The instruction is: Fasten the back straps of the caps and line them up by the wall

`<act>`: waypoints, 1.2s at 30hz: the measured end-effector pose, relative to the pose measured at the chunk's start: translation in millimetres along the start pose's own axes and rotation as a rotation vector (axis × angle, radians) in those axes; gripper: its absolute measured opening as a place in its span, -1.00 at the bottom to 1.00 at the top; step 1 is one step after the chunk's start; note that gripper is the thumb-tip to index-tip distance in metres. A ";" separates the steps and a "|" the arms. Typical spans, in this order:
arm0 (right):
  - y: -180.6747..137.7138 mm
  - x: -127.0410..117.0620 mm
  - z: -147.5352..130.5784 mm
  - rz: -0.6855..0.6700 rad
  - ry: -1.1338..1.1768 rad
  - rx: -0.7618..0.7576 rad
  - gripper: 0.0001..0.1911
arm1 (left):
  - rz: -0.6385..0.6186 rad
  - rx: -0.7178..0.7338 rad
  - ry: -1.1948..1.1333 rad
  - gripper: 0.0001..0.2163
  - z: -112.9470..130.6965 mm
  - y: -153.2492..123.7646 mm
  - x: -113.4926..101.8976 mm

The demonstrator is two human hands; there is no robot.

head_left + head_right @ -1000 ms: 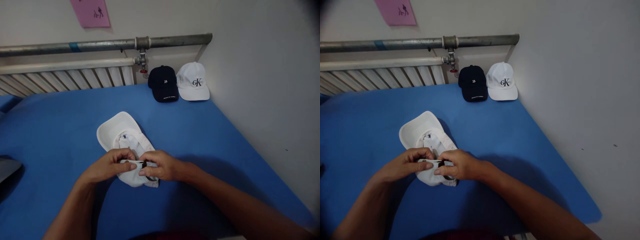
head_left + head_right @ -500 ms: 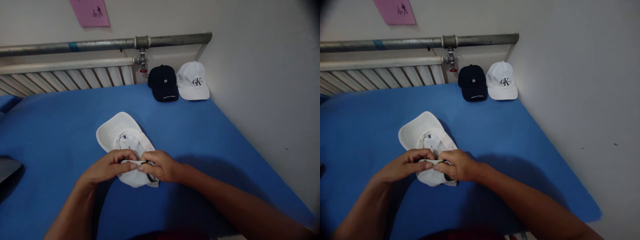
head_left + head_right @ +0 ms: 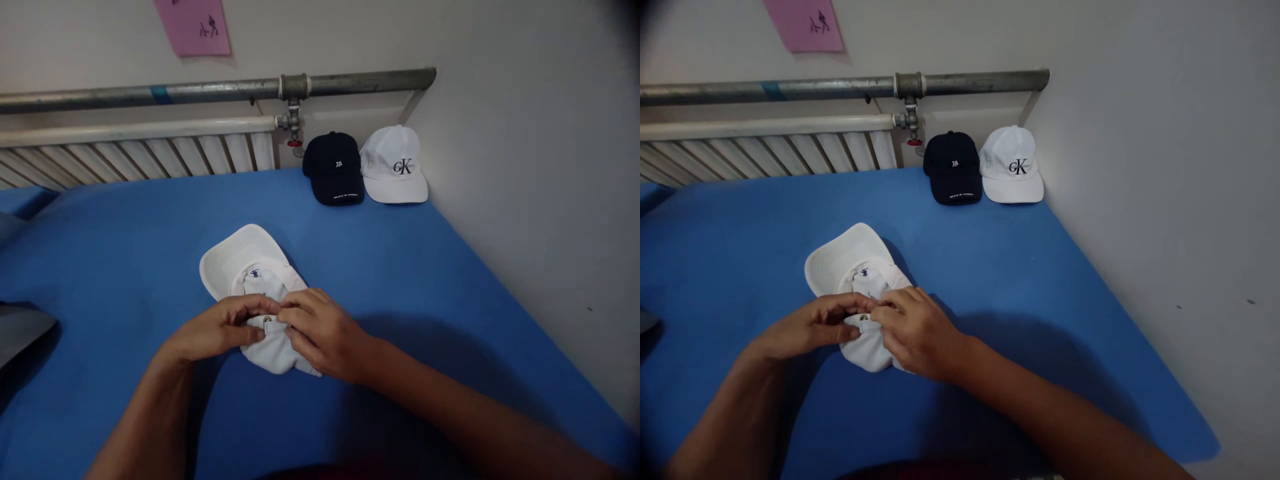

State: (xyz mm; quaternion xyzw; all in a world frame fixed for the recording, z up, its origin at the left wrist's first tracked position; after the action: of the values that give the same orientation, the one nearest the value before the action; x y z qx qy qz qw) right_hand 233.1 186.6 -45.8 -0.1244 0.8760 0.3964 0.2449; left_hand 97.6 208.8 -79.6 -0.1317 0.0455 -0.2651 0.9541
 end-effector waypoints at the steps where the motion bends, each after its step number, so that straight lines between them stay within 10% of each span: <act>1: 0.0 -0.5 -2.9 0.008 -0.046 -0.025 -0.79 | 0.003 -0.006 -0.023 -0.69 -0.3 0.4 0.7; 17: -4.8 10.8 5.9 -0.166 0.108 0.231 -0.84 | -0.041 -0.003 0.187 -0.75 -3.0 0.4 8.0; 27: 0.7 -0.8 -19.1 -0.010 0.117 -0.164 -0.88 | -0.058 0.021 0.614 -0.80 -5.8 -3.2 11.6; 36: -1.0 0.5 -3.9 -0.009 0.200 -0.117 -0.89 | 0.121 -0.021 0.266 -0.76 3.0 0.6 2.3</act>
State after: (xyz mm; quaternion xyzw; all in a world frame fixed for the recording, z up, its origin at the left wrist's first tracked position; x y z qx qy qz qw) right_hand 231.7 183.0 -44.5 -0.1813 0.8709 0.4314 0.1503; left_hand 100.3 208.8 -76.9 -0.1023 0.1821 -0.2220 0.9524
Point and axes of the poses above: each hand's wrist, its own y-axis towards the middle knuckle, its own x-axis out of the palm, z = x × y, the point moved 7 cm from there along y, towards the middle knuckle, and after that the axes turned 14 degrees about z, right-handed, at the moved point
